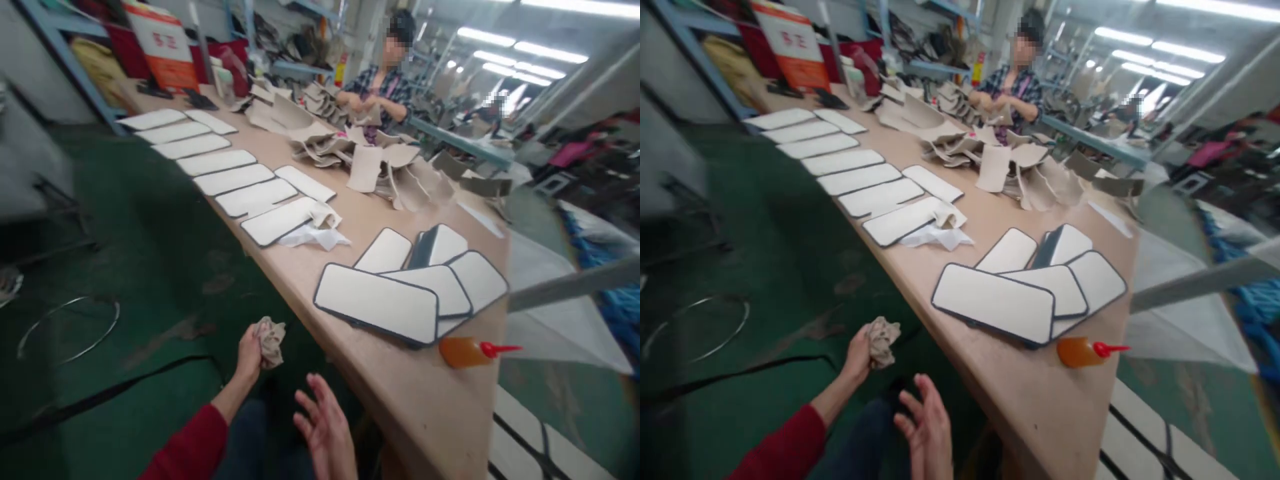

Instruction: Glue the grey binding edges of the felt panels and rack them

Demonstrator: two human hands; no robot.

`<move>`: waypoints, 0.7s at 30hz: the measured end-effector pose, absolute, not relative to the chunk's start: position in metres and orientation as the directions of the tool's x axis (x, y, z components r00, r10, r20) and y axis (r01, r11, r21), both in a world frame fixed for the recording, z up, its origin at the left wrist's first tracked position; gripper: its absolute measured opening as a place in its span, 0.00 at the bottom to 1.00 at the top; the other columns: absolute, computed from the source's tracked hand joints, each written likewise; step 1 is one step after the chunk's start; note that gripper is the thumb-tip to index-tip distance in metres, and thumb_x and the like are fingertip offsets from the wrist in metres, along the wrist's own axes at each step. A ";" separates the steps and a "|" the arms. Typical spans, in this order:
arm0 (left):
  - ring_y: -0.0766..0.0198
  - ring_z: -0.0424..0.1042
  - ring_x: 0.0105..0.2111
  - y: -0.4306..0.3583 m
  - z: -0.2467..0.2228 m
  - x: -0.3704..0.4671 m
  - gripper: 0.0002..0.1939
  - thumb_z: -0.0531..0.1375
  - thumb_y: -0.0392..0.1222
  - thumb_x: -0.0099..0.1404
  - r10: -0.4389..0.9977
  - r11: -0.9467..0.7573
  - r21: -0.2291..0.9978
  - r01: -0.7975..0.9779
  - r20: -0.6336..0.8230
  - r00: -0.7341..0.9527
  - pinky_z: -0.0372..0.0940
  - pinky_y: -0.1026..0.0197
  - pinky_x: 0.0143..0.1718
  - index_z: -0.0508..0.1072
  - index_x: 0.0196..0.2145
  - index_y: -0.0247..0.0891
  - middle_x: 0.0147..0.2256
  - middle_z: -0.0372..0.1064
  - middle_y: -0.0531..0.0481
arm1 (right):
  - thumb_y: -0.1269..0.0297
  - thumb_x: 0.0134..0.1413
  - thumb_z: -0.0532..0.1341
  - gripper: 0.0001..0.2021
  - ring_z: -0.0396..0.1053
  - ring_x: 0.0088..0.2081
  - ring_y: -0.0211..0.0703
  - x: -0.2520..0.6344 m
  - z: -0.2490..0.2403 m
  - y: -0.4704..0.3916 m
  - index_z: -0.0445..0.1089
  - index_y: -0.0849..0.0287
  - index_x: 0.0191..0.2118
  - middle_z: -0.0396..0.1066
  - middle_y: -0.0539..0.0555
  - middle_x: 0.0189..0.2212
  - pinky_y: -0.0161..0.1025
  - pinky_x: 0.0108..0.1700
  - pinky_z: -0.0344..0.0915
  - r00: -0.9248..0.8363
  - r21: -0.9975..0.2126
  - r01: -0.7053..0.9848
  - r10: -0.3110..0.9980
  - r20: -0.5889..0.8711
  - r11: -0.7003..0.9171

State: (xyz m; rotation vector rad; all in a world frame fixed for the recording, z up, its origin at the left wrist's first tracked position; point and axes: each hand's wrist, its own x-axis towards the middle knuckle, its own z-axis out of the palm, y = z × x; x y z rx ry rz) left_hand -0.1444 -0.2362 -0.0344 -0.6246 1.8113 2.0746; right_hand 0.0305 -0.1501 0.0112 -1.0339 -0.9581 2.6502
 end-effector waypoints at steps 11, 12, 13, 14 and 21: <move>0.69 0.65 0.20 -0.289 -0.077 -0.022 0.06 0.57 0.33 0.59 -0.293 -0.460 0.625 -0.630 -0.777 -0.557 0.58 0.66 0.23 0.67 0.24 0.35 0.23 0.68 0.52 | 0.57 0.29 0.71 0.15 0.70 0.30 0.47 0.075 -0.065 -0.140 0.75 0.60 0.27 0.74 0.53 0.25 0.38 0.35 0.66 -0.748 -0.820 0.483 0.342 -0.568 -0.306; 0.71 0.64 0.19 -0.308 -0.084 -0.024 0.08 0.54 0.29 0.60 -0.366 -0.492 0.610 -0.621 -0.792 -0.489 0.57 0.68 0.22 0.65 0.24 0.35 0.23 0.68 0.53 | 0.57 0.27 0.71 0.16 0.70 0.29 0.47 0.090 -0.071 -0.133 0.75 0.60 0.27 0.74 0.53 0.24 0.38 0.33 0.66 -0.712 -0.799 0.512 0.364 -0.600 -0.314; 0.72 0.65 0.19 -0.326 -0.092 -0.026 0.09 0.52 0.27 0.60 -0.406 -0.510 0.607 -0.610 -0.795 -0.451 0.57 0.69 0.22 0.64 0.25 0.36 0.24 0.67 0.53 | 0.56 0.28 0.71 0.16 0.71 0.29 0.47 0.102 -0.079 -0.127 0.74 0.59 0.27 0.74 0.53 0.24 0.39 0.34 0.67 -0.670 -0.777 0.538 0.394 -0.630 -0.327; 0.72 0.66 0.20 -0.342 -0.100 -0.026 0.08 0.52 0.27 0.60 -0.429 -0.526 0.602 -0.601 -0.797 -0.424 0.58 0.69 0.23 0.64 0.26 0.36 0.25 0.68 0.53 | 0.54 0.29 0.70 0.16 0.72 0.30 0.48 0.110 -0.089 -0.122 0.74 0.59 0.27 0.75 0.53 0.25 0.40 0.34 0.67 -0.630 -0.751 0.565 0.409 -0.660 -0.342; 0.63 0.73 0.29 -0.336 -0.202 0.032 0.20 0.66 0.41 0.50 -0.146 -0.492 0.455 -0.743 -0.884 -0.444 0.64 0.63 0.30 0.69 0.41 0.36 0.35 0.73 0.46 | 0.53 0.17 0.70 0.27 0.73 0.36 0.58 0.083 -0.198 -0.120 0.71 0.59 0.33 0.76 0.57 0.31 0.49 0.39 0.69 -0.552 -0.678 0.642 0.397 -0.733 -0.359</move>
